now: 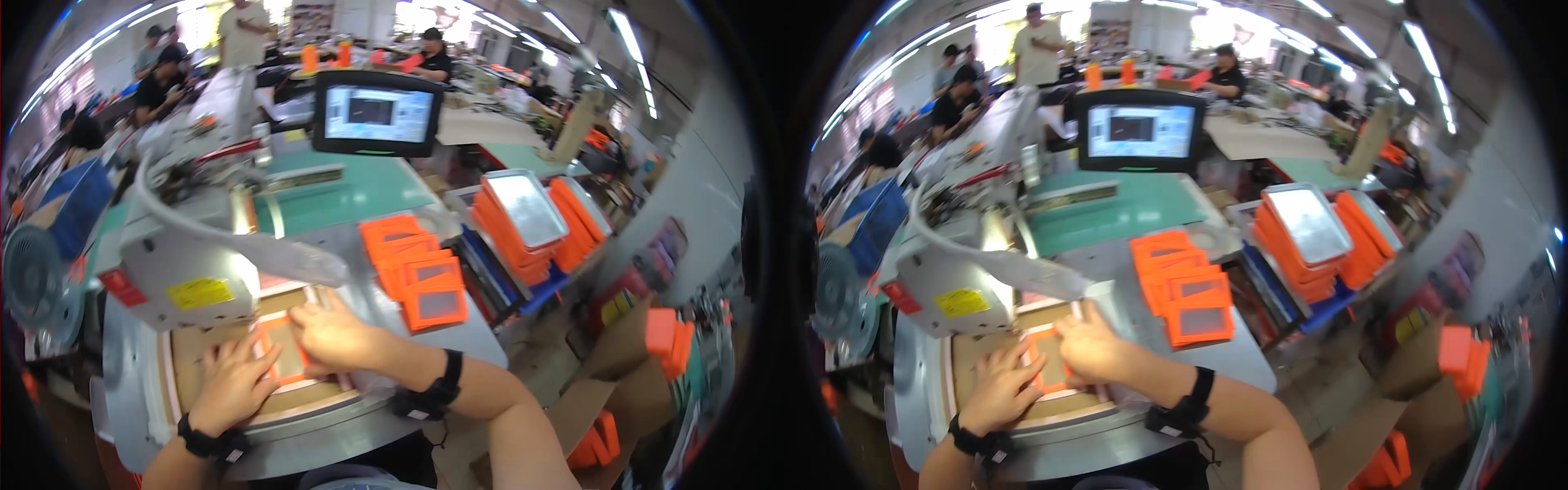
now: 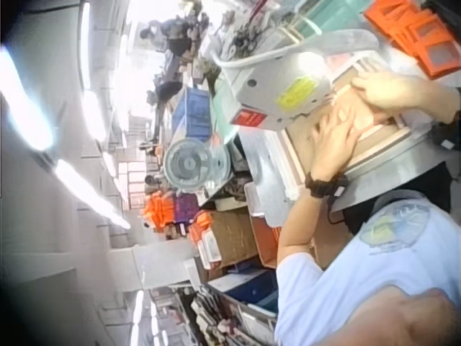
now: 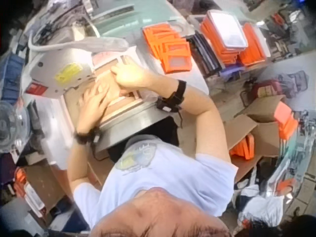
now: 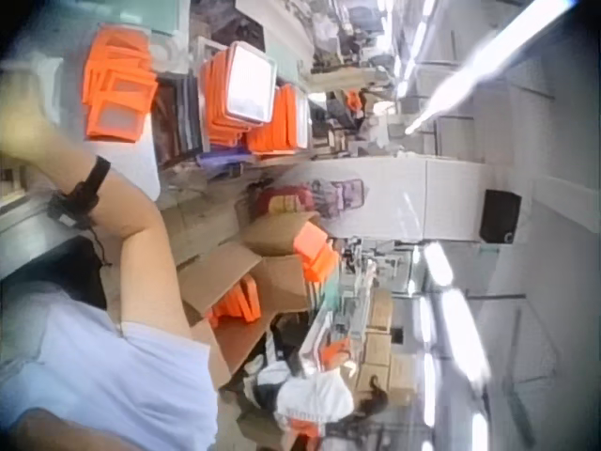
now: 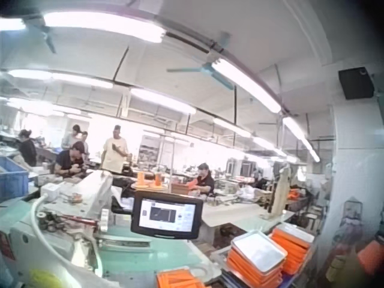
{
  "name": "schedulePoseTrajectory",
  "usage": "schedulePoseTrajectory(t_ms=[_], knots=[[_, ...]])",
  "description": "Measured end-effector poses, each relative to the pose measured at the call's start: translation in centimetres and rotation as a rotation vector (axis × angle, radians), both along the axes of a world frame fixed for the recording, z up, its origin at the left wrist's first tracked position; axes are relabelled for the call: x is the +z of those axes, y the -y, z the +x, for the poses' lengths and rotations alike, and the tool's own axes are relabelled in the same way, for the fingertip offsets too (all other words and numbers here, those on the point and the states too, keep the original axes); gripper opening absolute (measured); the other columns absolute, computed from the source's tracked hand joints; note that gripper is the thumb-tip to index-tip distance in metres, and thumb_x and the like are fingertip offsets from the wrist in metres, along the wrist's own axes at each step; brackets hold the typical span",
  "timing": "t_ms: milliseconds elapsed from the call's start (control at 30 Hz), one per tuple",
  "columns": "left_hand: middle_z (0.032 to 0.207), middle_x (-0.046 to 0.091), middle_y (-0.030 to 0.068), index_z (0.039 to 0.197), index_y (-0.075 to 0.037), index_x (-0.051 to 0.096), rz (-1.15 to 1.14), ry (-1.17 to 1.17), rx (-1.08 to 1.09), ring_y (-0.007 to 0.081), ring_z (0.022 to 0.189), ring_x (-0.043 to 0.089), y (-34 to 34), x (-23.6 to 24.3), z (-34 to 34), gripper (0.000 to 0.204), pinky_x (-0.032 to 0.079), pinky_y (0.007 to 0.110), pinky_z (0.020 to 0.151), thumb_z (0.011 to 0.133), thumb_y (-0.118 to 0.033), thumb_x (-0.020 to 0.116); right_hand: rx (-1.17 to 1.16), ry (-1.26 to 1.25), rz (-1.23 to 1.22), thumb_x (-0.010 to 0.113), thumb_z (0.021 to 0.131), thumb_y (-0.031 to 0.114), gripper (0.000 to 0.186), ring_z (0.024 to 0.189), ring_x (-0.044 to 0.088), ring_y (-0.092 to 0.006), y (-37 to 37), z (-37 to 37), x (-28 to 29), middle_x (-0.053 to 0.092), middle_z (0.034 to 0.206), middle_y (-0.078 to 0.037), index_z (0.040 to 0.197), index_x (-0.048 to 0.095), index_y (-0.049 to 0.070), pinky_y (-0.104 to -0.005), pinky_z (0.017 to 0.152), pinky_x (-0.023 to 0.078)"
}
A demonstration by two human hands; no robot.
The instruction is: The recorder uses an industrial sewing machine to assemble orange leather bags, inserting components into a guide frame for stitching.
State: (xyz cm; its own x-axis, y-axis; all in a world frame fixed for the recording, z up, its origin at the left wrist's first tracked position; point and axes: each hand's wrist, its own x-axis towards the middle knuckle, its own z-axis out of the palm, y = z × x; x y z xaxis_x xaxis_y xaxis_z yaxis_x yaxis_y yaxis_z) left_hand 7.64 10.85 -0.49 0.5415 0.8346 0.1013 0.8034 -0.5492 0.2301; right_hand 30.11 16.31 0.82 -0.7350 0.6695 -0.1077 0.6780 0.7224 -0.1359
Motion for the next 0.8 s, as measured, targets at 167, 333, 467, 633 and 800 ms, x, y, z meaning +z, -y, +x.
schedulePoseTrajectory(t_ms=[167, 333, 467, 633, 800], knots=[[0.144, 0.048, 0.0146, 0.126, -0.018, 0.066, 0.024, 0.039, 0.002, 0.0331, 0.114, 0.049, 0.1, -0.5, 1.0, 0.049, 0.031, 0.049, 0.099, 0.081, -0.036, 0.069, -0.07, -0.479, 0.235, 0.077, 0.078, 0.034, 0.052, 0.127, 0.048, -0.0334, 0.7, 6.1, -2.9, 0.051, 0.138, -0.019, 0.115, 0.065, -0.002, -0.0562, 0.11, 0.031], [0.144, 0.049, 0.0152, 0.125, -0.018, 0.067, 0.002, 0.073, 0.03, 0.0334, 0.112, 0.048, 0.3, -0.8, 0.6, 0.046, 0.029, 0.049, 0.101, 0.081, -0.033, 0.067, -0.736, -0.549, 0.437, 0.067, 0.079, 0.008, 0.024, 0.1, 0.062, -0.0357, -1.2, 23.3, 0.1, 0.064, 0.106, -0.018, 0.103, 0.072, 0.006, -0.0399, 0.086, 0.05], [0.145, 0.047, 0.0152, 0.124, -0.017, 0.067, 0.003, 0.102, 0.009, 0.0334, 0.112, 0.047, 0.0, -1.5, 0.9, 0.045, 0.027, 0.05, 0.103, 0.081, -0.032, 0.066, -1.06, -0.173, 0.666, 0.056, 0.082, 0.003, 0.015, 0.098, 0.061, -0.0407, -0.2, 42.3, -4.3, 0.063, 0.1, -0.021, 0.093, 0.067, 0.0, -0.0465, 0.084, 0.05], [0.146, 0.045, 0.0173, 0.124, -0.016, 0.066, -0.035, 0.096, 0.016, 0.0351, 0.113, 0.045, 0.2, -1.3, 0.6, 0.047, 0.026, 0.051, 0.105, 0.081, -0.034, 0.066, -1.111, -0.091, 0.657, 0.051, 0.085, 0.001, 0.015, 0.095, 0.062, -0.0409, 0.1, 49.4, -7.1, 0.063, 0.097, -0.021, 0.087, 0.066, 0.0, -0.0471, 0.082, 0.051], [0.145, 0.045, 0.0195, 0.126, -0.015, 0.065, -0.082, 0.102, -0.003, 0.0362, 0.112, 0.045, 0.2, -0.9, 0.6, 0.049, 0.027, 0.047, 0.104, 0.082, -0.034, 0.066, -1.117, 0.074, 0.529, 0.055, 0.079, -0.002, 0.012, 0.092, 0.063, -0.0396, -1.5, 49.4, -6.1, 0.064, 0.095, -0.019, 0.084, 0.066, 0.001, -0.0446, 0.08, 0.051]])
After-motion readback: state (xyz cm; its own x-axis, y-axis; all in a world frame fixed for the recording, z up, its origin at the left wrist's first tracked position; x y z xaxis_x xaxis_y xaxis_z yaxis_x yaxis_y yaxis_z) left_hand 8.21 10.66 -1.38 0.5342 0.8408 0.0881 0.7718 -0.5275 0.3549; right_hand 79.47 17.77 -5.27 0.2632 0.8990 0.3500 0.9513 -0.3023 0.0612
